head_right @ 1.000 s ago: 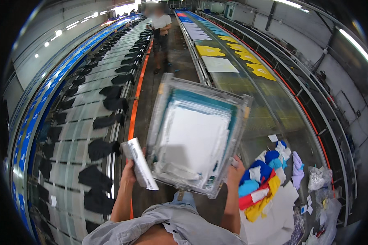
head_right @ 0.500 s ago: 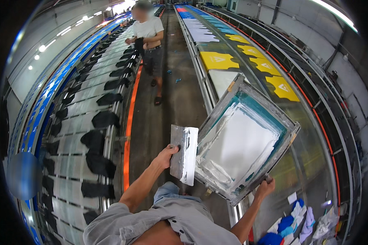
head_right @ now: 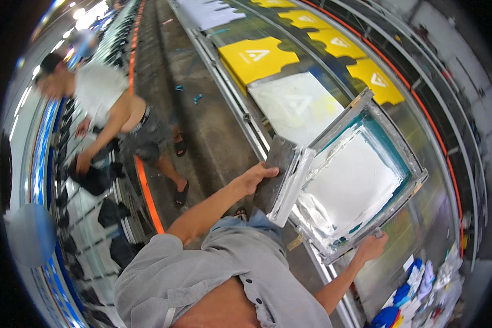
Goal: The person performs screen printing on a series of t-shirts. They use a squeegee to pull white ink across a screen frame, applying a logo to yellow, white, and blue shirts on a conveyor. The person also mixes white ink in a container and adds a liquid additive before returning to print.
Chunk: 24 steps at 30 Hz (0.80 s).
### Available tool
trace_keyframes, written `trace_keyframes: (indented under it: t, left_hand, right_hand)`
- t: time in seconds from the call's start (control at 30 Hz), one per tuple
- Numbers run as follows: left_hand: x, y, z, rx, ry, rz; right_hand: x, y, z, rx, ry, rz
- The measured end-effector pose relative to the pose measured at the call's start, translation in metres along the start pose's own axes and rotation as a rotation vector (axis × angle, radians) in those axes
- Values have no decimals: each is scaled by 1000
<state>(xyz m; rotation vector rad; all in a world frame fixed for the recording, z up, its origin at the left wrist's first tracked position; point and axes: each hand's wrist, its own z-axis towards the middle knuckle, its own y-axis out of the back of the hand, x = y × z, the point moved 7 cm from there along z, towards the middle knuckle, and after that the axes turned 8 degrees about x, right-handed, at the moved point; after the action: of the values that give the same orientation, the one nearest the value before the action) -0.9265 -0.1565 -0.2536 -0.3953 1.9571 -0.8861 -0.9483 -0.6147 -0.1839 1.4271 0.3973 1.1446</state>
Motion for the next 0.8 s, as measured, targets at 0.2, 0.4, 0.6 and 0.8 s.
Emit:
trace_keyframes:
  t: [0.2,0.4,0.6,0.8]
  left_hand:
    - [-49,-3,74,-17,83,30]
    - [-62,-11,79,-147,139,26]
    - [-53,9,105,-121,139,57]
    - [-49,41,104,-162,108,-24]
  right_hand:
    - [-3,-21,19,-70,71,144]
    - [10,-42,29,350,-361,534]
    - [-19,-77,22,95,-235,631]
    - [-27,-87,6,-10,-234,591]
